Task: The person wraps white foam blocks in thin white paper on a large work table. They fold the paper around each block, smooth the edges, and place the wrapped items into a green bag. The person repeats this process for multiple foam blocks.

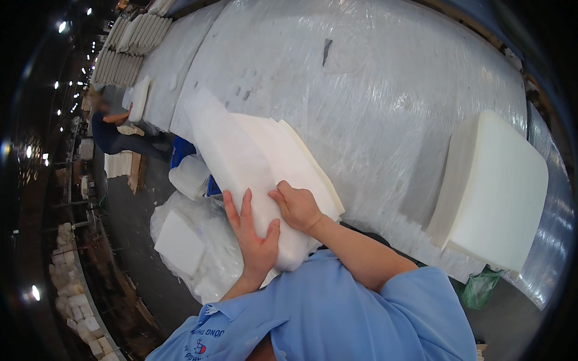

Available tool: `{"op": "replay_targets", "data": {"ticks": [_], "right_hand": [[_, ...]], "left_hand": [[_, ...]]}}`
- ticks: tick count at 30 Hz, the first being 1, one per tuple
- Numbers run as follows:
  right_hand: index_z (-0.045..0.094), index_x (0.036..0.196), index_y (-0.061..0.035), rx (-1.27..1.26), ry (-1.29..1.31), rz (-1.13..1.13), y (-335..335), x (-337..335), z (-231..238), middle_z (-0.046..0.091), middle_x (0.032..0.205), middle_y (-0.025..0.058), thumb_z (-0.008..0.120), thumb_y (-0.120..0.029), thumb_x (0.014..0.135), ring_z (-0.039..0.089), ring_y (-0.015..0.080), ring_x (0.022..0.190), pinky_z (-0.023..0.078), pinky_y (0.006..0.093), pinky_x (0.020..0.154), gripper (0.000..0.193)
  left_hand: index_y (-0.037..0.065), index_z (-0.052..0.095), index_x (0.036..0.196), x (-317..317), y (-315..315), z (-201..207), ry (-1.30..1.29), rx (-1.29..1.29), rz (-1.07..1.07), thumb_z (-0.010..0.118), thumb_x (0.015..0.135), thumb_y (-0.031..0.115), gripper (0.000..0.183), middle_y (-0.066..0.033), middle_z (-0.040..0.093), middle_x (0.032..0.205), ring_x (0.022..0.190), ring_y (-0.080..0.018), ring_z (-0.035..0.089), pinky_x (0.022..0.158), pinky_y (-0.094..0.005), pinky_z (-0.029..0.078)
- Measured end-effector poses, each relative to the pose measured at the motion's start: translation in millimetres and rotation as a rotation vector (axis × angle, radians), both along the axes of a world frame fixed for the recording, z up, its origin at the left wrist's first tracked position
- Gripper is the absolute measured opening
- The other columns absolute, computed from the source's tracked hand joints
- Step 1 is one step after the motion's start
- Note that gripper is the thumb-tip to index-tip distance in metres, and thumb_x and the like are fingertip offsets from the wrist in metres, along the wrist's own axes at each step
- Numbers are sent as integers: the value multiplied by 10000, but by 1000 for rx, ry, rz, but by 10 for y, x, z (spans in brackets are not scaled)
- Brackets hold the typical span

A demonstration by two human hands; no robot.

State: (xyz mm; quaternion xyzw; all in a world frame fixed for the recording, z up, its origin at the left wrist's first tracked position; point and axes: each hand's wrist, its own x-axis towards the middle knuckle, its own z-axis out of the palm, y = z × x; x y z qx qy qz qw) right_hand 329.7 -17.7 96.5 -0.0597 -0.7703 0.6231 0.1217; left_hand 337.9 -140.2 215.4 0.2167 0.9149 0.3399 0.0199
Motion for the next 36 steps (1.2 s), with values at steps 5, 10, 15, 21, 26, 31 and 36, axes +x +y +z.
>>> {"op": "replay_targets", "data": {"ticks": [5, 10, 15, 21, 26, 31, 36], "right_hand": [[499, 966, -60, 115, 1, 42, -43, -68, -90, 648, 677, 202, 569, -303, 1060, 650, 445, 644, 496, 530, 570, 270], [522, 991, -49, 83, -69, 18, -74, -98, -65, 669, 723, 242, 536, -337, 1072, 662, 478, 710, 508, 561, 650, 300], [566, 973, -34, 93, -243, -114, -14, -128, -209, 687, 803, 276, 538, -358, 1067, 667, 496, 803, 510, 572, 709, 339], [622, 968, -25, -160, -383, -188, 308, 300, -483, 692, 860, 237, 557, -362, 1058, 678, 403, 826, 523, 465, 765, 355], [602, 951, -17, -146, -52, -179, -64, 811, -62, 670, 830, 201, 565, -355, 1051, 672, 358, 804, 519, 446, 779, 355], [598, 945, -34, -115, -195, -27, -122, 854, 263, 678, 776, 221, 594, -350, 1039, 676, 420, 750, 522, 486, 707, 329], [598, 980, -40, 140, -207, -143, -8, 601, -299, 666, 733, 225, 605, -341, 1040, 656, 454, 702, 506, 509, 667, 307]], "left_hand": [[41, 427, 1555, 20, -93, -29, 14, -2, 8, 717, 860, 50, 753, -268, 13, 1707, 1573, -458, 124, 1244, -516, 232], [87, 510, 1517, 19, -154, -33, 44, -5, -3, 718, 859, 51, 691, -263, 29, 1710, 1572, -449, 155, 1237, -499, 258], [102, 539, 1498, 20, -151, -34, 73, -7, -4, 728, 845, 53, 682, -261, 55, 1712, 1580, -423, 162, 1239, -476, 265], [80, 530, 1495, 95, -48, 11, 78, 19, 26, 699, 860, 54, 658, -286, 41, 1703, 1561, -471, 180, 1213, -482, 314], [82, 511, 1510, 48, 8, 1, 42, 97, -13, 700, 866, 63, 671, -280, 56, 1703, 1566, -454, 178, 1221, -476, 297], [81, 499, 1519, 47, -90, -54, 60, 87, 0, 698, 873, 69, 676, -286, 65, 1698, 1564, -451, 181, 1224, -482, 284], [72, 498, 1516, 79, -109, -66, 68, 98, -5, 698, 874, 71, 673, -280, 69, 1698, 1560, -447, 182, 1231, -489, 266]]}}
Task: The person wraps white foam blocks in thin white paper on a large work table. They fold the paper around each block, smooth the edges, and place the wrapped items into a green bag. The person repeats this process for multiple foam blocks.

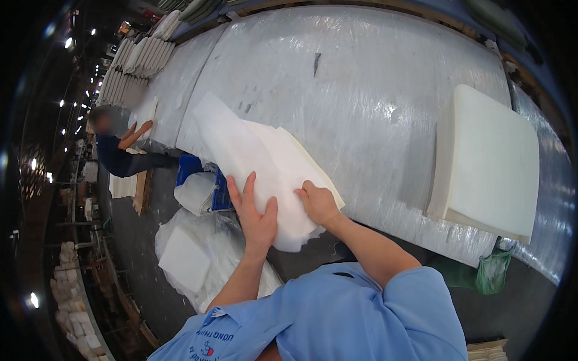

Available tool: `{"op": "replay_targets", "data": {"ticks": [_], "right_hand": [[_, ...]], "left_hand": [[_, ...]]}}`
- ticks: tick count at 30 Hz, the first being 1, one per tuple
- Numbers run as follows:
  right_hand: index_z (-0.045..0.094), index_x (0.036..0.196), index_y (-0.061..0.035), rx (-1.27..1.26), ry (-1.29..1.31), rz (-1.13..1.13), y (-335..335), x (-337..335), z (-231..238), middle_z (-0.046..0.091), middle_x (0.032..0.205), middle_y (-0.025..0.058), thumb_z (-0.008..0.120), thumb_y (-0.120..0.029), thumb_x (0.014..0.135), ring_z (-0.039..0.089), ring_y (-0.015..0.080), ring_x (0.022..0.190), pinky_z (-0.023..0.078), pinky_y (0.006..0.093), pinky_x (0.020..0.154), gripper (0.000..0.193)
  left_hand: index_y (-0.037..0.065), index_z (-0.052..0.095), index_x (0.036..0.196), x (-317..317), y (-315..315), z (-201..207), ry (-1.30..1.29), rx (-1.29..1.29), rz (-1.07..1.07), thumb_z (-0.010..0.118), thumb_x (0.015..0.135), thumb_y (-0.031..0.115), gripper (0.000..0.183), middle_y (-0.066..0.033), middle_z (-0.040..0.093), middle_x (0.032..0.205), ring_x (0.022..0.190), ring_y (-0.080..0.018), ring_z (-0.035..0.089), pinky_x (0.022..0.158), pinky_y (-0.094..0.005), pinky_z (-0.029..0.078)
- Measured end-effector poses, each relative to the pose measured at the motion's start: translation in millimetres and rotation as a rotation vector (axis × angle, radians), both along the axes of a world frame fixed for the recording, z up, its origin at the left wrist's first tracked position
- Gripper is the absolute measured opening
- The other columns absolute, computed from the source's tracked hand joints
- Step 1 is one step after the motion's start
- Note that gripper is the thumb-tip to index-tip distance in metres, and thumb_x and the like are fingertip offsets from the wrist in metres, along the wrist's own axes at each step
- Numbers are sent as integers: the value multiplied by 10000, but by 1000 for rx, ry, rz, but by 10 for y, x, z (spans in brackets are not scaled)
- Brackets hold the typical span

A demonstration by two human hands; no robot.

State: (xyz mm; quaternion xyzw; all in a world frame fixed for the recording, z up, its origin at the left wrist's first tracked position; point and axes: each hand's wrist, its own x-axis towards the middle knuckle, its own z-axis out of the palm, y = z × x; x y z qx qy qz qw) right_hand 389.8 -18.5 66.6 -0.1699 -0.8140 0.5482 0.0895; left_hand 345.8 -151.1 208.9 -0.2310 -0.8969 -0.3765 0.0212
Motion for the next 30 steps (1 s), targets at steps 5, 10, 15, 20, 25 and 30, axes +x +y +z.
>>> {"op": "replay_targets", "data": {"ticks": [5, 10, 15, 20, 25, 30], "right_hand": [[584, 1005, -11, -310, -55, -91, 56, -9, 118, 678, 804, 198, 615, -315, 1030, 663, 404, 768, 513, 469, 714, 306], [599, 1055, -21, -47, 170, 8, -85, 130, 139, 682, 850, 176, 615, -308, 1027, 668, 379, 834, 513, 459, 782, 289], [627, 1085, -31, -182, -168, 86, 169, -286, -11, 699, 910, 220, 596, -357, 1036, 679, 378, 910, 514, 445, 817, 331], [658, 1000, -23, -420, -12, 8, 320, -891, 295, 717, 911, 238, 552, -488, 1038, 694, 416, 863, 518, 469, 769, 479], [650, 840, 13, -265, -50, 130, 57, -1126, 813, 701, 854, 261, 556, -518, 1025, 682, 431, 818, 508, 488, 749, 570], [643, 815, 24, -241, -9, 66, -2, -1070, 844, 677, 792, 282, 549, -487, 1039, 662, 468, 766, 497, 524, 719, 565]], "left_hand": [[69, 498, 1514, -12, -58, -4, -31, 3, 20, 699, 869, 73, 675, -278, 76, 1698, 1563, -446, 175, 1234, -494, 260], [69, 507, 1506, -42, 29, 25, -35, 10, 26, 701, 863, 74, 671, -281, 78, 1698, 1565, -447, 172, 1234, -493, 261], [67, 512, 1500, -28, 15, 71, -16, -38, 51, 710, 851, 65, 679, -279, 78, 1699, 1565, -444, 180, 1235, -488, 264], [77, 523, 1498, 13, 24, 72, -27, -37, 72, 710, 847, 54, 677, -262, 89, 1704, 1568, -430, 185, 1239, -487, 257], [94, 543, 1490, -28, 77, 41, 0, -100, 48, 738, 865, 91, 655, -250, 119, 1702, 1561, -423, 214, 1225, -478, 289], [108, 545, 1496, -558, -405, -65, -201, 142, 98, 753, 920, 173, 615, -267, 164, 1685, 1545, -424, 252, 1194, -472, 351]]}}
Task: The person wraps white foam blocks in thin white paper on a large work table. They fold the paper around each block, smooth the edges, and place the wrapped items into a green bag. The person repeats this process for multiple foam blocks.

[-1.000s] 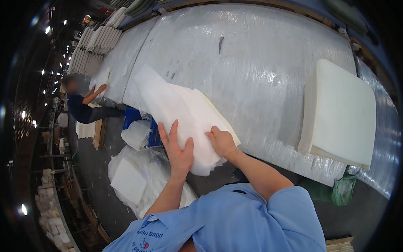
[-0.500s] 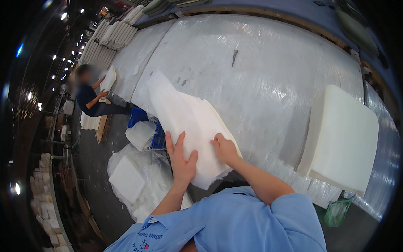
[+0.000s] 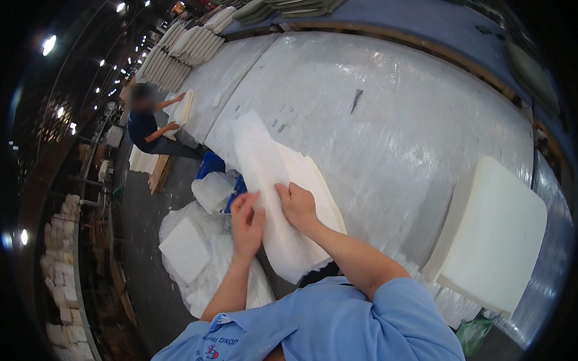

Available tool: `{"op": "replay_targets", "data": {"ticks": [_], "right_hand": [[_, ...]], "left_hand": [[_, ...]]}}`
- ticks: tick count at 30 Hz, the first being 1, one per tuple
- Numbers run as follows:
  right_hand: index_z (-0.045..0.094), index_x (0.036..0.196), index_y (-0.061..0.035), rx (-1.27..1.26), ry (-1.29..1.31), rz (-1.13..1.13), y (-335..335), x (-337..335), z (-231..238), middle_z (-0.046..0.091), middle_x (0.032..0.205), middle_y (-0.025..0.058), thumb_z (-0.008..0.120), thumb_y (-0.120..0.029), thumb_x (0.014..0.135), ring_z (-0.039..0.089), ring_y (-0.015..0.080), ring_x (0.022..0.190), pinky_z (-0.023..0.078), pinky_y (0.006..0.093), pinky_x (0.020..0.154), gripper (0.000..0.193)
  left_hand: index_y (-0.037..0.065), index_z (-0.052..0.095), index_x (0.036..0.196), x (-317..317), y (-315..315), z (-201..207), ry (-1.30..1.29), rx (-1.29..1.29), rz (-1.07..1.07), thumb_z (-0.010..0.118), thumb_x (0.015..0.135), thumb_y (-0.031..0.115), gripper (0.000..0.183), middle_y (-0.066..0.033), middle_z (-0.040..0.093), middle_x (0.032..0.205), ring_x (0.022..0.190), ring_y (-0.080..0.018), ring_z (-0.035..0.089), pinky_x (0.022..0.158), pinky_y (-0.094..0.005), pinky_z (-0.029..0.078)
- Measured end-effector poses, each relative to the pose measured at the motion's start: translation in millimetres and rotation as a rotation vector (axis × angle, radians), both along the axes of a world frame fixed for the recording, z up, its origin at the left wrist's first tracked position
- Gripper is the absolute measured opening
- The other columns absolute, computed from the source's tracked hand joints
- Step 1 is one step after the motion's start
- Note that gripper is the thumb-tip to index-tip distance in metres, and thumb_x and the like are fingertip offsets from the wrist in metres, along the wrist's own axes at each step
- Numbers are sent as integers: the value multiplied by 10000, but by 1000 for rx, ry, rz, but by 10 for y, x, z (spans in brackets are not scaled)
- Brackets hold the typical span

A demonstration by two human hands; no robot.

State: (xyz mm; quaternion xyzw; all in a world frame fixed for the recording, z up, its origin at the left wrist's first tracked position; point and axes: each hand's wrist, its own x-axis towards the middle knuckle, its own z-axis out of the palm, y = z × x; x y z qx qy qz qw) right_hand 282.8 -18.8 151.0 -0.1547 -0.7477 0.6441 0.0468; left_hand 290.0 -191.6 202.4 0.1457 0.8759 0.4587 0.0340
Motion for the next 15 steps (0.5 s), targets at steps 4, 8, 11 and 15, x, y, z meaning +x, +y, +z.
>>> {"op": "replay_targets", "data": {"ticks": [4, 8, 11, 15], "right_hand": [[649, 829, 17, 41, 28, 10, -36, 9, -82, 676, 795, 280, 532, -470, 1052, 659, 485, 780, 500, 539, 727, 548], [673, 864, 8, 161, 9, 0, 65, -159, -519, 710, 871, 258, 514, -452, 1062, 673, 474, 816, 510, 549, 747, 526], [693, 904, 3, 445, -150, -63, 475, -28, -1674, 721, 944, 250, 521, -400, 1058, 681, 442, 876, 508, 527, 782, 465], [706, 1018, 40, 212, -292, -82, 374, 276, -1623, 706, 900, 228, 555, -356, 1040, 669, 367, 840, 508, 471, 794, 425]], "left_hand": [[115, 491, 1544, -417, 342, -18, 190, -96, 15, 738, 920, 144, 671, -285, 118, 1694, 1545, -423, 252, 1215, -454, 322], [101, 482, 1543, -374, 427, -47, 179, -186, 15, 728, 905, 126, 683, -285, 88, 1699, 1560, -430, 214, 1227, -457, 308], [101, 484, 1541, -483, 678, 99, 200, -154, -29, 718, 901, 118, 682, -277, 84, 1704, 1569, -421, 195, 1236, -458, 289], [115, 482, 1548, -360, 594, -18, 148, -165, 45, 709, 897, 118, 690, -273, 99, 1707, 1575, -408, 193, 1248, -449, 260]]}}
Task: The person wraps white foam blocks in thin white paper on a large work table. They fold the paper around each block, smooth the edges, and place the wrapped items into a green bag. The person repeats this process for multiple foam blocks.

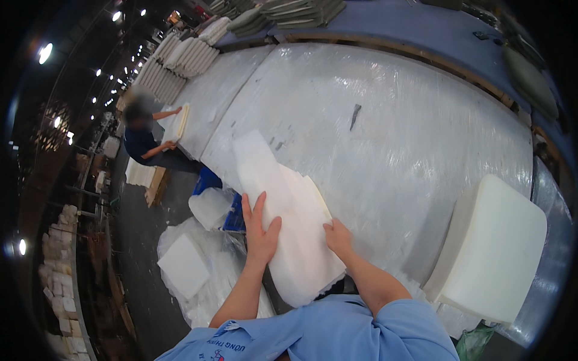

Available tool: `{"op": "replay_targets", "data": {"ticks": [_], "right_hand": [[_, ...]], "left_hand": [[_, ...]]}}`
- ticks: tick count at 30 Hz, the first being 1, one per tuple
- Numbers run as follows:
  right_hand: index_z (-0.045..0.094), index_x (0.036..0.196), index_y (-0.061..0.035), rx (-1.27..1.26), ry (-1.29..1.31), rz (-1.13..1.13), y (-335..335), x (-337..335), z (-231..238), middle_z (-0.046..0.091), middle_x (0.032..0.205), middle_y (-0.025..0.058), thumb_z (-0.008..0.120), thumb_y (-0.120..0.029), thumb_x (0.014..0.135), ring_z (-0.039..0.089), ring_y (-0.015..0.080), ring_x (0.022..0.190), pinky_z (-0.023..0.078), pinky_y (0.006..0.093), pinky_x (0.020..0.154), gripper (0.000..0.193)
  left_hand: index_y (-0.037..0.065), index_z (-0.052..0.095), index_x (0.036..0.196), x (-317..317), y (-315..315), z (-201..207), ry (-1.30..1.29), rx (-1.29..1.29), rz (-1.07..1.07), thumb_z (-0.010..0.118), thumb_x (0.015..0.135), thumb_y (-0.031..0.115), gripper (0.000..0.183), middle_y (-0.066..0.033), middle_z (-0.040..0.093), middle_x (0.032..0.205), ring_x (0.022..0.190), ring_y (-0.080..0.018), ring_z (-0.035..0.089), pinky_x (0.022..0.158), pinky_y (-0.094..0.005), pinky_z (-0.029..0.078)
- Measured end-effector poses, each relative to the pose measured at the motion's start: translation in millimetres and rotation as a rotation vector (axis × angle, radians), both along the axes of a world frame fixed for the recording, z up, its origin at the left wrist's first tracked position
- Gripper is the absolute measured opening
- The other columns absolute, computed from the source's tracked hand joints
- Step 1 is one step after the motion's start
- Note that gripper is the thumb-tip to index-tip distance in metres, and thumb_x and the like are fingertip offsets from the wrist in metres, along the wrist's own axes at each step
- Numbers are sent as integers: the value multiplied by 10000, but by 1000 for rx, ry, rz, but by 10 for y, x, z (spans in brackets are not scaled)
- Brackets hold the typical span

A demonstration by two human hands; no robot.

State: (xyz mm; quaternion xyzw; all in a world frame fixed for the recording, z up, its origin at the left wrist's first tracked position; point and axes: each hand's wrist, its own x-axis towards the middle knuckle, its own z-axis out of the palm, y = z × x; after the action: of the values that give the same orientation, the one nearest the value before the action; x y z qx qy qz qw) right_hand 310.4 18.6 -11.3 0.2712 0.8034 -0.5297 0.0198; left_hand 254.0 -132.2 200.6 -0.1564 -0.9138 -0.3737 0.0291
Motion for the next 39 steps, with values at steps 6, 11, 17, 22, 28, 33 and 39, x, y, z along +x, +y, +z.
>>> {"op": "replay_targets", "data": {"ticks": [6, 11, 17, 22, 28, 33, 39], "right_hand": [[711, 1032, -12, -672, 244, -136, 229, -938, 1137, 713, 939, 203, 535, -430, 1056, 651, 326, 835, 505, 429, 817, 454], [682, 875, -3, -294, 154, 174, 6, -1178, 1611, 704, 845, 231, 495, -496, 1057, 679, 380, 799, 511, 466, 771, 558], [675, 854, 6, -247, 255, 147, -167, -1123, 1494, 694, 854, 264, 481, -472, 1064, 668, 453, 839, 502, 512, 769, 557], [667, 825, 16, -181, 281, 139, -192, -1203, 1251, 669, 785, 242, 481, -475, 1074, 635, 415, 754, 485, 486, 739, 581], [708, 858, 8, -188, 215, 210, -216, -1288, 1223, 700, 856, 252, 449, -496, 1074, 662, 443, 834, 498, 506, 794, 607], [737, 895, -17, -109, 206, 254, -244, -1286, 1241, 728, 905, 245, 418, -505, 1078, 687, 453, 899, 519, 529, 841, 611], [734, 990, -39, 158, 197, 343, -256, -1226, 953, 736, 931, 231, 410, -460, 1088, 692, 451, 914, 531, 542, 855, 540]], "left_hand": [[92, 469, 1548, -75, 153, 151, 8, -66, -30, 706, 891, 111, 698, -286, 86, 1692, 1553, -456, 214, 1220, -477, 321], [111, 523, 1518, -141, 126, 135, 31, -83, -56, 722, 898, 134, 652, -282, 124, 1683, 1537, -456, 248, 1206, -482, 340], [105, 601, 1449, -894, -142, 127, 20, -74, -47, 737, 910, 180, 561, -278, 208, 1667, 1504, -447, 319, 1194, -468, 361], [82, 572, 1464, -1112, 68, 65, 88, -177, -68, 730, 897, 159, 594, -259, 202, 1678, 1521, -424, 309, 1194, -457, 372], [83, 574, 1458, -1115, -41, 10, 72, -203, -32, 734, 878, 157, 607, -253, 206, 1676, 1535, -417, 283, 1196, -451, 371], [94, 585, 1454, -1109, -93, 1, 79, -197, -12, 742, 858, 155, 619, -252, 216, 1677, 1530, -406, 292, 1203, -443, 356], [88, 591, 1443, -1063, -134, 34, 51, -201, 13, 731, 856, 139, 606, -241, 204, 1686, 1520, -413, 313, 1199, -445, 364]]}}
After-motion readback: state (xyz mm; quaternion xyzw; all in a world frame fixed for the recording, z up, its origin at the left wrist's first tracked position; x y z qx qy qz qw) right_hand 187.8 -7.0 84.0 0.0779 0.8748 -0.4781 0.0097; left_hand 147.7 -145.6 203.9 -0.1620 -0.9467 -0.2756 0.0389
